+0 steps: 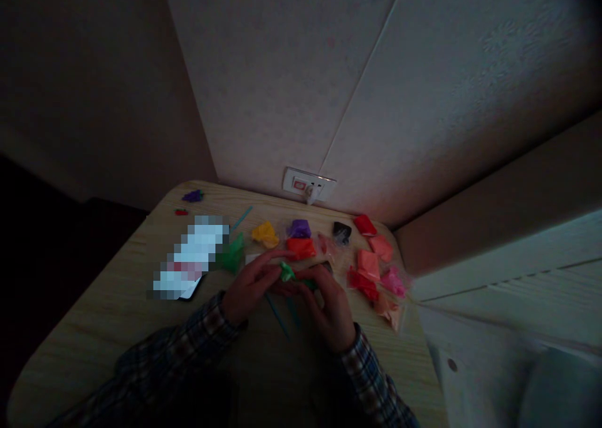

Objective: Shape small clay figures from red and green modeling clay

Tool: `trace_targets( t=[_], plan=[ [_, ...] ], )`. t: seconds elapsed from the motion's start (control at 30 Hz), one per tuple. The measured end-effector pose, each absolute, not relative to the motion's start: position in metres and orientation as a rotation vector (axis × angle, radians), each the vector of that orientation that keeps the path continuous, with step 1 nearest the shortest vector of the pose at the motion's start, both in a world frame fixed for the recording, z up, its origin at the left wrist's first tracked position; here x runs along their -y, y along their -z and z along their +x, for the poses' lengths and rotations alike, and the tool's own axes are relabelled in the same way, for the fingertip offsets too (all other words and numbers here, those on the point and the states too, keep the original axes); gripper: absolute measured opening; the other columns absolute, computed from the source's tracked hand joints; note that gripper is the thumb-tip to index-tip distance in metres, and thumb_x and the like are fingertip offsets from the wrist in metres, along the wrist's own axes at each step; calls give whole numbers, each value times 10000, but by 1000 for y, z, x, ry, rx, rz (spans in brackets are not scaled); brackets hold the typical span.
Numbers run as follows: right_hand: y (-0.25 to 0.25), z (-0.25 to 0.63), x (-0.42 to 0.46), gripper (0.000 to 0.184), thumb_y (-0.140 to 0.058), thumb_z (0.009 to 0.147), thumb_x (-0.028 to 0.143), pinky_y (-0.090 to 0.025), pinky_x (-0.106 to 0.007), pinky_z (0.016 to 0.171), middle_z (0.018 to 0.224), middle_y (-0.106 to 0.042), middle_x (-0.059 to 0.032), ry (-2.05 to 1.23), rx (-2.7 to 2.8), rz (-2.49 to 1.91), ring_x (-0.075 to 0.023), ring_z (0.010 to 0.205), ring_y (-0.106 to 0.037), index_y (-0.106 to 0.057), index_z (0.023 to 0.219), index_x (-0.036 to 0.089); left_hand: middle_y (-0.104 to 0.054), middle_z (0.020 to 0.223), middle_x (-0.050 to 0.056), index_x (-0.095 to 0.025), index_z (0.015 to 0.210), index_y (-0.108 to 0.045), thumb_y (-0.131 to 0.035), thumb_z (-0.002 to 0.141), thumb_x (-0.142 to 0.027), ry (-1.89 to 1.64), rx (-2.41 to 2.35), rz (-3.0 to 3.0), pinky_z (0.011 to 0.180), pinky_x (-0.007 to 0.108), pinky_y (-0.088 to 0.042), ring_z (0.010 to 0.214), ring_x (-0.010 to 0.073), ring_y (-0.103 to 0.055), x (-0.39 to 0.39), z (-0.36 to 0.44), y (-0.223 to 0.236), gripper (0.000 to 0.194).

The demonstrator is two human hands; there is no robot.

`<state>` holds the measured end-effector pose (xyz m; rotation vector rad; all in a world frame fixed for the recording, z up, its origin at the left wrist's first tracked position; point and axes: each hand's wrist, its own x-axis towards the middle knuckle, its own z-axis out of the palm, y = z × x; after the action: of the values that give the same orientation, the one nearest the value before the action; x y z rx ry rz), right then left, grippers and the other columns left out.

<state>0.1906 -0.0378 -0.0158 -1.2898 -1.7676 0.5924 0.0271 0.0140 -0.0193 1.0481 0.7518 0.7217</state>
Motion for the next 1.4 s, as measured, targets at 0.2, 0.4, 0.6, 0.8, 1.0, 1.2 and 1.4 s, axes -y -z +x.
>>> trace_targets(
  t=[0.2, 0.4, 0.6, 0.8, 1.0, 1.2, 1.4],
  plan=[
    [19, 190, 38, 98, -485, 866, 171, -473, -279, 649, 804, -583, -39, -545, 1799, -1291, -172, 752, -562, -566, 916, 196, -669, 899, 53, -152, 1010, -626, -544, 815, -409, -704, -809, 1163, 614, 269, -542, 652, 149, -658, -12, 28, 16, 333],
    [20, 191, 38, 72, -506, 859, 172, -465, -262, 626, 789, -558, -40, -522, 1845, -1294, -164, 725, -542, -561, 906, 172, -679, 885, 49, -158, 1020, -545, -703, 698, -369, -638, -723, 1079, 686, 268, -519, 790, 181, -661, -8, 32, 16, 416],
    [13, 189, 40, 133, -470, 872, 165, -461, -267, 632, 820, -568, -44, -555, 1866, -1246, -166, 748, -548, -572, 954, 182, -676, 714, -3, -181, 925, -499, -661, 733, -412, -674, -776, 1008, 587, 259, -507, 626, 162, -664, -11, 31, 16, 342],
    [14, 199, 37, 184, -391, 908, 175, -463, -313, 711, 854, -587, -52, -427, 1598, -1425, -181, 814, -562, -561, 975, 189, -717, 785, 38, -188, 877, -462, -631, 768, -421, -745, -679, 827, 551, 254, -483, 570, 163, -668, -15, 27, 14, 309],
    [34, 197, 33, 387, -362, 866, 94, -461, -337, 790, 1037, -603, -122, -406, 1867, -1453, -208, 952, -563, -487, 1229, 133, -723, 803, 84, -163, 938, -501, -578, 822, -380, -731, -594, 756, 542, 246, -471, 579, 175, -677, -15, 25, 15, 258],
    [42, 193, 32, 297, -405, 847, 84, -383, -362, 777, 920, -644, -73, -170, 1989, -1675, -214, 873, -555, -562, 1079, 181, -710, 714, 59, -149, 842, -518, -659, 765, -364, -737, -589, 707, 482, 216, -458, 501, 145, -644, -16, 25, 18, 269],
    [45, 188, 32, 453, -445, 802, 62, -352, -417, 845, 1166, -556, -142, -129, 2072, -1689, -263, 1030, -478, -491, 1244, 148, -693, 652, 20, -167, 772, -447, -720, 703, -363, -755, -679, 725, 440, 181, -427, 460, 120, -627, -17, 26, 17, 344]
  ],
)
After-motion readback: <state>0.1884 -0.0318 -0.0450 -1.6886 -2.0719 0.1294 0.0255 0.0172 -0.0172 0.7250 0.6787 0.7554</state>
